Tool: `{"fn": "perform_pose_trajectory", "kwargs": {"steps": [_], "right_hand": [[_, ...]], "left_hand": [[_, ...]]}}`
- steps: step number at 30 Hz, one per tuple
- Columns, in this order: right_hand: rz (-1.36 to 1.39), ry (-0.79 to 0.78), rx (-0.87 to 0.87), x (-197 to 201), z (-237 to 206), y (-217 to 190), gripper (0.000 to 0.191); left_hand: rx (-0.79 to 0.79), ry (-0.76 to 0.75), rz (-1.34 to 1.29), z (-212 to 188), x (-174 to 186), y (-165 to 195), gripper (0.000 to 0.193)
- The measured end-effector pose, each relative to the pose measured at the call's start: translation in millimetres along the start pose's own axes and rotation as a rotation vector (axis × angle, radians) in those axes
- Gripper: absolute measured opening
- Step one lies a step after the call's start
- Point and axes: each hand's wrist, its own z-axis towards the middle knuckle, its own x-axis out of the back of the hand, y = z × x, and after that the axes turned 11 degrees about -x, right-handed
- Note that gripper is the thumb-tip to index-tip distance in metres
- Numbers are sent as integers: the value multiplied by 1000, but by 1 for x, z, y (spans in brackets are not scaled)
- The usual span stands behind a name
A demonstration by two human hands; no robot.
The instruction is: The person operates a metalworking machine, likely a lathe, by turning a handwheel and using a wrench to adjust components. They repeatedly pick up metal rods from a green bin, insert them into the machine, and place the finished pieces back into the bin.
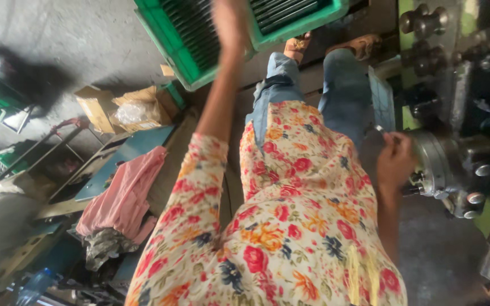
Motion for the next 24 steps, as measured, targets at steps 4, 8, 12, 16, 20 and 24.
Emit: {"fn": "perform_pose_trajectory", "kwargs": {"steps": [4, 8, 12, 16, 20, 24], "right_hand": [[363, 180, 68, -6, 49, -38, 25], [538, 452, 20, 27, 94, -48, 29], [366, 612, 171, 52, 103, -48, 32], [541, 561, 40, 55, 94, -58, 32], [537, 585, 49, 45, 84, -75, 28], [394, 601, 196, 48, 76, -81, 18]], "left_hand": [[-504, -138, -550, -87, -27, 153, 38], [-901, -504, -776, -153, -9, 262, 63], [-1048, -441, -809, -155, 12, 293, 41], [-1253, -478, -801, -152, -6, 287, 53], [-1130, -575, -707, -161, -24, 279, 51], [-623, -1022, -1301, -158, -17, 274, 29]]}}
